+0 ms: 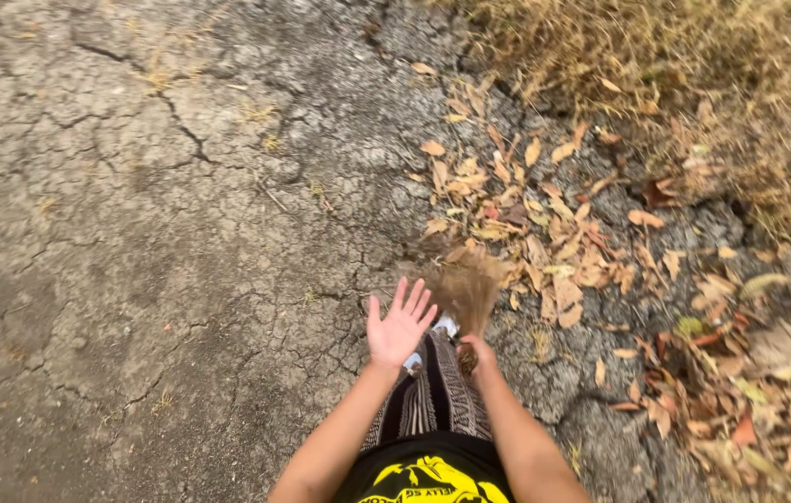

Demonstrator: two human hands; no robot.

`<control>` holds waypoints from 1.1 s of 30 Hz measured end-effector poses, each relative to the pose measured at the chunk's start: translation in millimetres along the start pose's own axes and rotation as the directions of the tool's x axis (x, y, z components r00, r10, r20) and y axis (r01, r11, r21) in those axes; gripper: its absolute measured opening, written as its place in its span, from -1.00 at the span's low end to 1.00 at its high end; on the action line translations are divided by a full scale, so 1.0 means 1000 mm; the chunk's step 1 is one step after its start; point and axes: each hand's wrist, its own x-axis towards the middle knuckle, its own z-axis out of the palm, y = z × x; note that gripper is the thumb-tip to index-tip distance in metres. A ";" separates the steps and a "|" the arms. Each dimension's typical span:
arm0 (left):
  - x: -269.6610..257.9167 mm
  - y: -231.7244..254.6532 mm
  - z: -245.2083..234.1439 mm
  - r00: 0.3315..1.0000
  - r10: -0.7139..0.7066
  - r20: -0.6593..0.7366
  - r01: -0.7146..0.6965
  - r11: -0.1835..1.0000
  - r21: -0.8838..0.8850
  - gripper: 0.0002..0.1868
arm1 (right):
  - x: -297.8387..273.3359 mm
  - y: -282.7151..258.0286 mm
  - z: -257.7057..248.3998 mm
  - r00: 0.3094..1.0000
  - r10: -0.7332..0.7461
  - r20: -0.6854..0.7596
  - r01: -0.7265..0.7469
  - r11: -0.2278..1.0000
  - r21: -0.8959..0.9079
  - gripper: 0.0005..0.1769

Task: The person sweeps dry leaves on the ground into a pile using a hand broom.

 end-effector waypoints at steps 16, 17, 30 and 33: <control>0.059 0.026 0.023 0.979 -0.075 0.192 0.089 0.994 -0.062 -0.23 | -0.119 0.000 0.171 0.921 -0.389 -0.003 0.389 0.920 -0.048 -0.79; 0.060 0.026 0.025 0.986 -0.040 0.165 0.050 0.997 -0.057 -0.23 | -0.131 -0.001 0.179 0.939 -0.330 0.095 0.334 0.942 -0.027 -0.79; 0.069 0.032 0.020 0.996 -0.071 -0.057 0.077 0.990 0.114 -0.23 | -0.052 -0.032 0.104 0.989 0.062 -0.137 -0.021 0.958 0.286 -0.81; 0.065 0.038 0.024 0.984 -0.072 -0.163 0.103 0.976 0.194 -0.23 | -0.050 -0.042 0.081 0.916 0.028 -0.400 0.195 0.841 0.505 -0.77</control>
